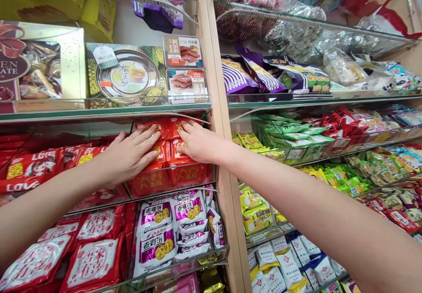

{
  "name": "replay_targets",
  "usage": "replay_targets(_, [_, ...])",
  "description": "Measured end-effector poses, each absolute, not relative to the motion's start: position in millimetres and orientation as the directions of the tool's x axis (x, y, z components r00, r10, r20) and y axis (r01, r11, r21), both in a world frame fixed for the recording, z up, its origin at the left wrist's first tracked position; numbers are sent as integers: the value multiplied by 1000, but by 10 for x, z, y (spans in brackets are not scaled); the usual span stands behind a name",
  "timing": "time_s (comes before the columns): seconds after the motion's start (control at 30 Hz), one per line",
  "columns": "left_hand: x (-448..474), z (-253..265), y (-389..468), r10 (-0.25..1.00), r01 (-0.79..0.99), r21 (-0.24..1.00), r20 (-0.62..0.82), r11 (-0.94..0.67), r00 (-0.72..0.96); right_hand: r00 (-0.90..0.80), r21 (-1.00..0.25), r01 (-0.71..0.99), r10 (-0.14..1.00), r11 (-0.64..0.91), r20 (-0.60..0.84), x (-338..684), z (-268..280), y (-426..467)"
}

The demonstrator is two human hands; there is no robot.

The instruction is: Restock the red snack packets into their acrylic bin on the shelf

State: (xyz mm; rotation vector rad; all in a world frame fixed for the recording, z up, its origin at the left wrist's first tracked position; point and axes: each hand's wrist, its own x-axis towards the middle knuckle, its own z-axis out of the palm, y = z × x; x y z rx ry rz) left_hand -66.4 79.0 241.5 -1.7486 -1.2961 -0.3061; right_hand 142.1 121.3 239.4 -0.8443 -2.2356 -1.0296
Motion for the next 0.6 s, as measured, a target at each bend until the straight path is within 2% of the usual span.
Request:
replay_targets(0.1, [-613,2420,838,648,843,-535,623,-53,437,-648,435,748,408,501,643,1375,2379,1232])
replay_targets(0.17, [-600,2428,873,658,836,-544,607,-64,446,-629,422,766,431,485,647,1341,2373,1238])
replay_targets(0.5, [-646,2461,844,651,822,-559,586,-108,483,-609,396,769,386,502,692,1324,2369,1201])
replay_targets(0.6, [-631,2506,830,642,811,-571,575,-129,507,-610,416,756,312,506,729,1311,2380,1161])
